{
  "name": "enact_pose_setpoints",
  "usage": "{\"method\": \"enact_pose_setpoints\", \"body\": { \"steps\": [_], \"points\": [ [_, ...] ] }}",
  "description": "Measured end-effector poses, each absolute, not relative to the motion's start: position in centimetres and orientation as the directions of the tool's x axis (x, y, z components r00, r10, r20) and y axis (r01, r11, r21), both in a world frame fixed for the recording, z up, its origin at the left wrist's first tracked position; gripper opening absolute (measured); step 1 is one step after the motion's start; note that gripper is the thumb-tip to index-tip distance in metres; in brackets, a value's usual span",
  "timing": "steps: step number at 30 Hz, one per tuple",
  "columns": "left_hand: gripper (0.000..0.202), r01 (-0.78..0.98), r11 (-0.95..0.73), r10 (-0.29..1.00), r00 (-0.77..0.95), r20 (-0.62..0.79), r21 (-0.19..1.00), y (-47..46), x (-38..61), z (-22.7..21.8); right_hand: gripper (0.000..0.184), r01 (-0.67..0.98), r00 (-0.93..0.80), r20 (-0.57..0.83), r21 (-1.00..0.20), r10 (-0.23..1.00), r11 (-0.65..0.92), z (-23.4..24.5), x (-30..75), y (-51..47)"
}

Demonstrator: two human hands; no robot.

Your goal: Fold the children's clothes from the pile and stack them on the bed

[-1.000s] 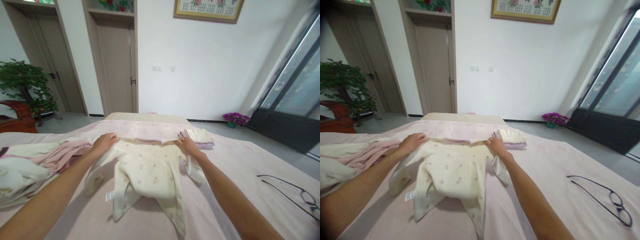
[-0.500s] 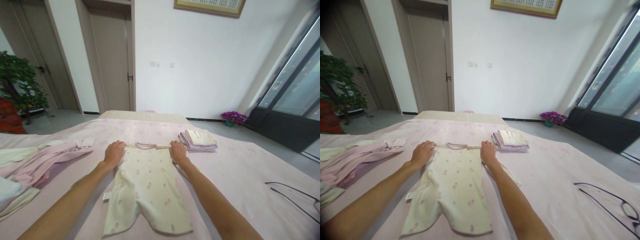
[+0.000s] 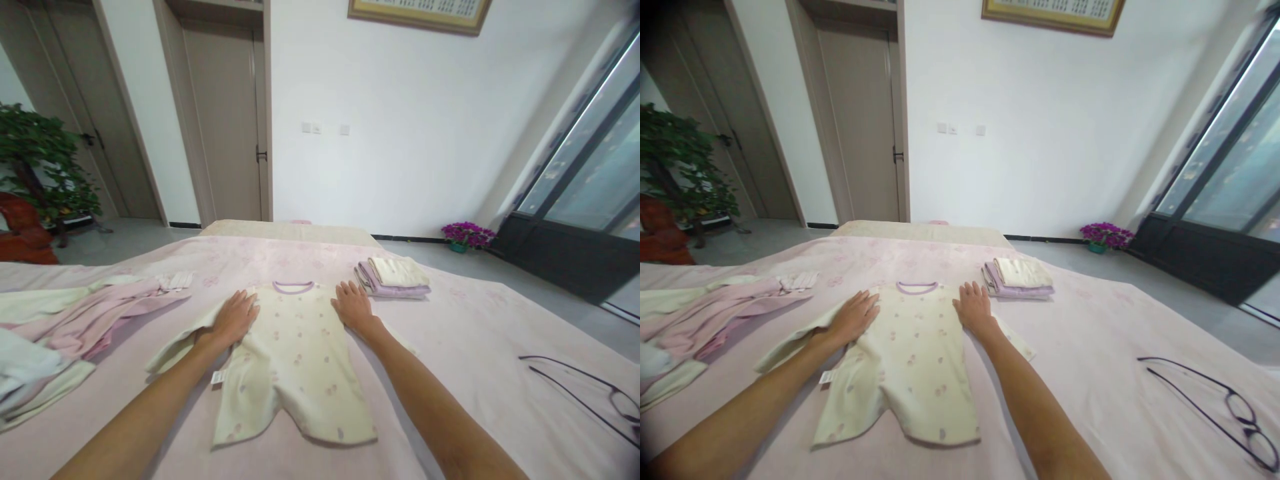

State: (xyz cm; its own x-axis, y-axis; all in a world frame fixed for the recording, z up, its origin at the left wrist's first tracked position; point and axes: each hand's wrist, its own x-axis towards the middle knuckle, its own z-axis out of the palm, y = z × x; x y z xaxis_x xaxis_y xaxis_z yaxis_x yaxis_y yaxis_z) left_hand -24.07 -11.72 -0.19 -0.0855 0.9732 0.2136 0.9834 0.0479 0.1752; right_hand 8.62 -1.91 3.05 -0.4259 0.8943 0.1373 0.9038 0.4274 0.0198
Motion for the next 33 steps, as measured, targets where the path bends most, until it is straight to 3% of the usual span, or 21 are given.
{"method": "enact_pose_setpoints", "body": {
  "steps": [4, 8, 11, 15, 18, 20, 22, 24, 27, 29, 33],
  "points": [
    [0.043, 0.97, 0.05, 0.936, -0.129, 0.326, 0.238, -17.7, -23.3, 0.4, 0.036, 0.891, -0.433, 0.222, -0.042, 0.874, 0.452, 4.1, 10.2, -7.0],
    [0.044, 0.895, 0.093, 0.968, -0.184, 0.17, 0.436, -24.1, -22.1, 1.2, 0.038, 0.903, -0.382, 0.056, -0.189, 0.922, 0.386, 4.4, 11.9, -13.2],
    [0.051, 0.851, 0.104, 0.978, -0.181, 0.101, 0.515, -26.7, -21.0, 1.6, 0.043, 0.894, -0.388, -0.03, -0.258, 0.921, 0.368, 4.3, 12.5, -16.3],
    [0.063, 0.737, 0.115, 0.971, -0.226, 0.082, 0.665, -27.4, -20.0, 1.9, 0.052, 0.849, -0.405, -0.025, -0.381, 0.914, 0.366, 3.7, 12.8, -17.4],
    [0.059, 0.572, 0.073, 0.969, -0.234, 0.077, 0.817, -27.4, -20.7, 2.3, 0.048, 0.793, -0.378, -0.016, -0.521, 0.925, 0.315, 3.4, 13.4, -16.8],
    [0.055, 0.521, 0.094, 0.977, -0.211, 0.021, 0.848, -28.0, -21.7, 2.5, 0.046, 0.747, -0.402, -0.041, -0.591, 0.915, 0.303, 3.6, 14.1, -16.4],
    [0.053, 0.583, 0.155, 0.986, -0.147, -0.084, 0.797, -28.8, -22.9, 2.8, 0.042, 0.715, -0.467, -0.077, -0.619, 0.881, 0.325, 4.1, 14.8, -16.3],
    [0.05, 0.72, 0.167, 0.985, -0.094, -0.144, 0.673, -29.6, -23.7, 3.3, 0.033, 0.741, -0.483, -0.085, -0.569, 0.871, 0.356, 4.7, 15.1, -16.2],
    [0.039, 0.907, 0.101, 0.993, -0.116, 0.011, 0.409, -29.8, -23.5, 4.2, 0.029, 0.838, -0.387, 0.06, -0.393, 0.92, 0.378, 5.2, 14.5, -16.4],
    [0.034, 0.958, 0.046, 0.985, -0.091, 0.149, 0.283, -28.9, -22.3, 4.7, 0.035, 0.834, -0.422, 0.187, -0.305, 0.887, 0.461, 5.1, 13.5, -16.8],
    [0.04, 0.955, -0.112, 0.969, 0.044, 0.244, 0.274, -25.9, -17.8, 4.1, 0.05, 0.657, -0.698, 0.172, -0.231, 0.695, 0.717, 3.8, 11.5, -18.0]
  ]
}}
